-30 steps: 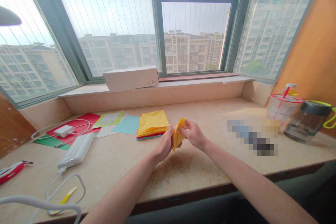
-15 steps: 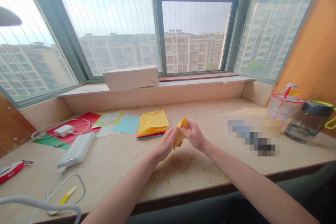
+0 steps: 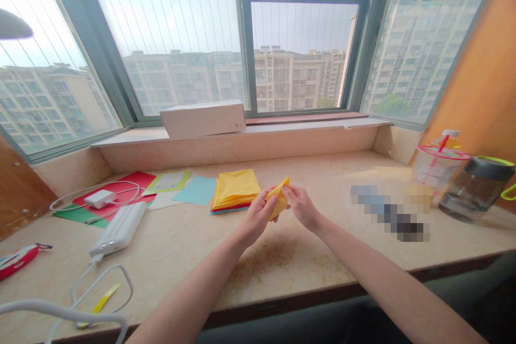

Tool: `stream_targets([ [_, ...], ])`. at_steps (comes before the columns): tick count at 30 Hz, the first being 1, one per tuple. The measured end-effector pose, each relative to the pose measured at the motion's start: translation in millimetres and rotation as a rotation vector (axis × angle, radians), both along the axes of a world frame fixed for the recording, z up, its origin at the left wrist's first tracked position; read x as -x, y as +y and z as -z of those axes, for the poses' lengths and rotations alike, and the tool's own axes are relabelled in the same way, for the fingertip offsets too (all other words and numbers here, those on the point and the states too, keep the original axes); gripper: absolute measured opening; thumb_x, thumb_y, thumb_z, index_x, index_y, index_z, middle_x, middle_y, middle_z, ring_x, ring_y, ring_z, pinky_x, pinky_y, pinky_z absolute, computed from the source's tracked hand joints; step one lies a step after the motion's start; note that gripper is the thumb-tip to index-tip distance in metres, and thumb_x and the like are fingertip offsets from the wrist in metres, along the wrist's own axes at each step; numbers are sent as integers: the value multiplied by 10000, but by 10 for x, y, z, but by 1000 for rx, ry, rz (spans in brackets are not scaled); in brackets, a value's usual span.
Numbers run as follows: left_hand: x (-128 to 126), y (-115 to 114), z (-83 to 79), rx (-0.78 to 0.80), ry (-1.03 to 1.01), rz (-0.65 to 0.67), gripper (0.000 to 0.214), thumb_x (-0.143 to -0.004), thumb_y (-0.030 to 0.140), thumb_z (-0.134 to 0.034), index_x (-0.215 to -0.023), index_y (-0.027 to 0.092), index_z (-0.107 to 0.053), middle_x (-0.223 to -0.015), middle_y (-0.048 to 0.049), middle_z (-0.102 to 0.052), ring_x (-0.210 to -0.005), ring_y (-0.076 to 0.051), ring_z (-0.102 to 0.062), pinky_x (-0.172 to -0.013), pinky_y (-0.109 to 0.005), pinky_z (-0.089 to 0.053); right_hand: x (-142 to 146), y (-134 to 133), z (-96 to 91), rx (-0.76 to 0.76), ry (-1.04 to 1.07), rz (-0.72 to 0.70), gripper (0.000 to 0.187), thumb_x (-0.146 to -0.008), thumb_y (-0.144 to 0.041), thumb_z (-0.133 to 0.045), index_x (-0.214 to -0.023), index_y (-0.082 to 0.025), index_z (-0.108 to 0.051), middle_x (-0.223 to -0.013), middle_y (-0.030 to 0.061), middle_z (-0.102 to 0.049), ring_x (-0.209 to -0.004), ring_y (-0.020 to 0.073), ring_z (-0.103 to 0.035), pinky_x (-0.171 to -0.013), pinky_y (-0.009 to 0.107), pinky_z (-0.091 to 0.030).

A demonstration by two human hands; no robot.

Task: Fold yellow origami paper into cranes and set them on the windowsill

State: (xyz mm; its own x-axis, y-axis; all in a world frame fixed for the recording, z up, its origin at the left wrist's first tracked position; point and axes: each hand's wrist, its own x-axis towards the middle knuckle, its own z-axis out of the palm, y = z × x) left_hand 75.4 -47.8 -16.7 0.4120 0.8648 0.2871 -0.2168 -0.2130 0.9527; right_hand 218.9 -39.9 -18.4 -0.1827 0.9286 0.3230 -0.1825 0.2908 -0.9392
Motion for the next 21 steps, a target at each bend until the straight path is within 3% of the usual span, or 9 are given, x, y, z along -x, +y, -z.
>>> stream_targets([
  [7, 42, -4, -23, -33, 60, -59, 414, -878, 532, -545, -924, 122, -583, -623, 0, -566, -533, -100, -437, -525, -236, -323, -34, -42, -52, -95, 12, -60, 363, -922, -478, -479, -974, -186, -689, -837, 41, -700, -673, 161, -637, -604, 269, -451],
  [15, 29, -4, 19, -17, 109, -19, 381, -913, 520, -485, -950, 144, -536, -761, -40, -636, -518, -80, -402, -503, -229, -288, -23, 48, 21, -83, 8, 116, 311, -856, -442, -551, -725, -175, -643, -607, -7, -581, -490, 124, -498, -420, 233, -401],
  [21, 26, -31, 0, 35, 104, 19, 382, -922, 539, -455, -957, 161, -495, -781, -40, -642, -489, -62, -386, -478, -215, -257, -44, 32, 7, -98, -61, 250, 359, -860, -450, -538, -651, -172, -626, -590, 7, -597, -489, 136, -508, -420, 239, -375],
])
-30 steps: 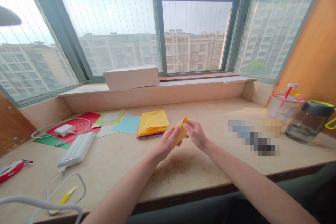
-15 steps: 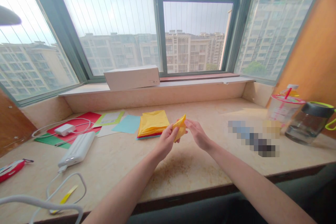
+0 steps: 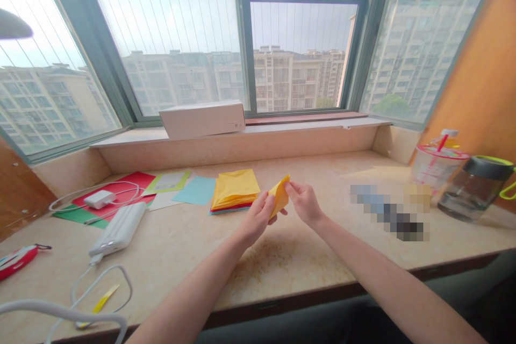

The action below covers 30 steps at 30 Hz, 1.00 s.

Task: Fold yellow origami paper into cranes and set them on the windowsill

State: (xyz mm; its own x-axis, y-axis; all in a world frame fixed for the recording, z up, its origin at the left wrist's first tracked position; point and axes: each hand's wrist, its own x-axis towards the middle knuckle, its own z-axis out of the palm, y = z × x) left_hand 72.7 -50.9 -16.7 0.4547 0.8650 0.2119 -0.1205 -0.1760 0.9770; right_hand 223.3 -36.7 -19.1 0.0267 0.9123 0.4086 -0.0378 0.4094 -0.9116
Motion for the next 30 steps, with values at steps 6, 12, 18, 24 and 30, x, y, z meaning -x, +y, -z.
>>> stream_targets([
  [6, -1, 43, 47, 9, -3, -80, 352, -887, 519, -533, -926, 176, -461, -708, 25, -559, -472, -46, -357, -455, -198, -242, 0, 20, -16, -38, -43, -44, 358, -886, -466, -500, -744, -179, -659, -654, 15, -642, -565, 157, -559, -524, 260, -437],
  [12, 11, 67, 120, -24, -14, -105, 281, -883, 426, -574, -920, 195, -418, -721, 45, -532, -465, -35, -351, -445, -188, -244, -5, 4, -40, -72, -34, -115, 372, -887, -521, -518, -889, -182, -672, -778, 28, -668, -695, 167, -588, -641, 270, -463],
  [18, -5, 60, 138, -63, 11, -9, 267, -873, 397, -592, -953, 189, -445, -757, 21, -551, -471, -39, -354, -434, -191, -242, -50, 79, 3, 13, 80, -28, 366, -810, -530, -638, -792, -165, -668, -718, 24, -652, -641, 151, -560, -593, 265, -434],
  [24, 1, 70, 119, -75, 12, 18, 311, -907, 474, -517, -909, 167, -472, -693, 34, -517, -437, -33, -292, -419, -191, -213, -84, 138, 29, 97, 200, -59, 401, -757, -531, -687, -905, -157, -685, -742, 25, -680, -654, 152, -589, -667, 294, -464],
  [30, 11, 115, 149, -76, 56, -50, 392, -911, 557, -457, -785, 185, -442, -551, 80, -368, -432, -53, -270, -421, -192, -200, -102, 160, 30, 137, 237, -105, 415, -746, -530, -699, -958, -173, -704, -821, 37, -714, -724, 159, -633, -731, 300, -481],
])
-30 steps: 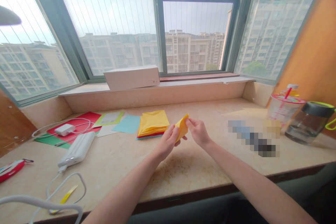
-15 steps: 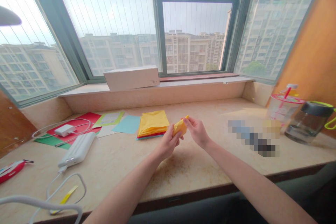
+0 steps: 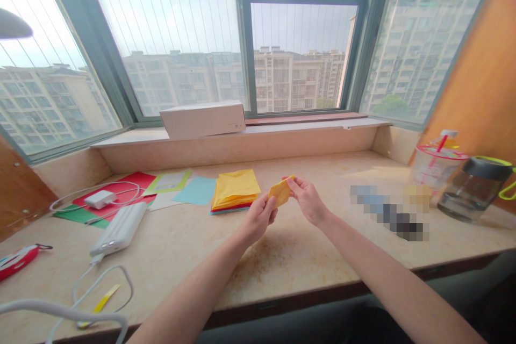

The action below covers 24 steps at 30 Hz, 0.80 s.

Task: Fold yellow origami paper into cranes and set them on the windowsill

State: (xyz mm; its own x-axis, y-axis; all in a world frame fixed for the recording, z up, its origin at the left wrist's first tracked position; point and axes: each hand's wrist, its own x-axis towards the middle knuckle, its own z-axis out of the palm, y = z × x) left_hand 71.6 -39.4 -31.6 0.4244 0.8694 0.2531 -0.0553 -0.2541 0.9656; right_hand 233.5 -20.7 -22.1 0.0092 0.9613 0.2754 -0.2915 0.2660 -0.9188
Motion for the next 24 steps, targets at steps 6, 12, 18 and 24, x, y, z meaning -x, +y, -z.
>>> stream_targets([
  [6, 4, -25, -37, -26, 47, -54, 419, -884, 567, -486, -722, 182, -457, -527, 68, -422, -405, -54, -308, -402, -196, -214, -4, -20, -30, -35, -65, -30, 424, -718, -555, -721, -860, -156, -729, -783, 47, -724, -716, 172, -644, -747, 316, -496],
  [12, 22, -51, -118, -78, 90, -118, 417, -893, 530, -489, -703, 161, -530, -488, 47, -506, -356, -53, -336, -380, -191, -223, -22, -16, -41, -36, -22, 61, 377, -723, -526, -734, -797, -157, -726, -745, 39, -720, -673, 167, -644, -752, 330, -503],
  [18, 41, -40, -107, -69, 116, -126, 460, -898, 560, -465, -745, 142, -582, -520, 5, -599, -341, -61, -393, -361, -184, -244, -33, -2, -51, -23, 51, 132, 370, -706, -520, -748, -795, -161, -733, -762, 46, -723, -705, 178, -654, -742, 325, -512],
  [24, 43, -39, -93, -111, 148, -162, 461, -913, 539, -458, -662, 158, -529, -491, 25, -563, -334, -49, -389, -372, -178, -252, -97, 52, -43, 8, 129, 173, 397, -709, -552, -734, -835, -176, -724, -786, 49, -726, -709, 185, -668, -721, 330, -521],
])
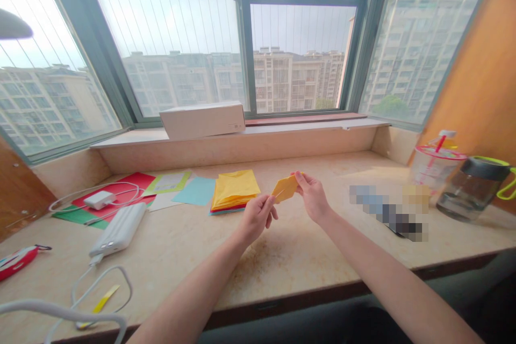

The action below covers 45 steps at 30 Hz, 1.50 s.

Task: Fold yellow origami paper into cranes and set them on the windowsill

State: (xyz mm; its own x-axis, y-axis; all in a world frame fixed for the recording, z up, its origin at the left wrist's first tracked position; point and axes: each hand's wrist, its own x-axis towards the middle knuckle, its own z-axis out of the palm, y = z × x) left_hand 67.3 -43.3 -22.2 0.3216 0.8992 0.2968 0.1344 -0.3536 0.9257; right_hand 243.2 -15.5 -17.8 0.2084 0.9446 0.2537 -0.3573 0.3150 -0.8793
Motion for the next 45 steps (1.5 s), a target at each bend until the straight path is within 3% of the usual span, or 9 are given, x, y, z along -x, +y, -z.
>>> stream_targets([
  [9, 10, 37, 28, 1, -131, -36, 314, -879, 449, -553, -973, 149, -558, -720, 6, -617, -374, -42, -448, -376, -182, -320, -51, 48, 32, 64, -32, 85, 401, -684, -552, -745, -833, -181, -724, -808, 59, -738, -707, 192, -670, -654, 306, -499],
  [15, 14, 4, 15, 26, -162, -9, 436, -804, 393, -666, -1157, 209, -488, -855, 4, -626, -435, -45, -513, -417, -181, -387, -81, 86, 47, 65, -49, 117, 414, -656, -559, -754, -779, -166, -708, -760, 67, -731, -657, 188, -655, -602, 294, -488],
  [23, 26, 29, 11, -55, -161, -75, 243, -848, 406, -602, -902, 174, -554, -824, -28, -678, -416, -55, -491, -399, -194, -376, -121, 105, 48, 98, -96, 50, 398, -686, -552, -726, -753, -161, -693, -694, 57, -727, -595, 179, -668, -573, 279, -475],
  [32, 78, 56, -13, -93, -150, -154, 247, -843, 407, -606, -858, 166, -556, -807, -42, -689, -434, -70, -521, -413, -198, -387, -141, 112, 68, 114, -115, -47, 398, -680, -538, -745, -816, -166, -704, -770, 48, -748, -574, 152, -676, -584, 254, -447],
  [38, 172, 142, 24, -113, -154, -217, 336, -841, 419, -608, -1052, 164, -554, -776, -20, -682, -418, -74, -520, -404, -196, -381, -183, 66, 23, 110, -150, -146, 386, -664, -518, -767, -815, -164, -726, -745, 30, -735, -579, 122, -647, -596, 241, -433],
  [45, 201, 185, -1, -78, -64, -213, 329, -811, 432, -601, -939, 131, -627, -620, 0, -625, -471, -118, -560, -434, -217, -419, -256, 66, -4, 93, -142, -259, 432, -667, -567, -755, -812, -160, -733, -730, 38, -727, -579, 120, -638, -598, 243, -416],
])
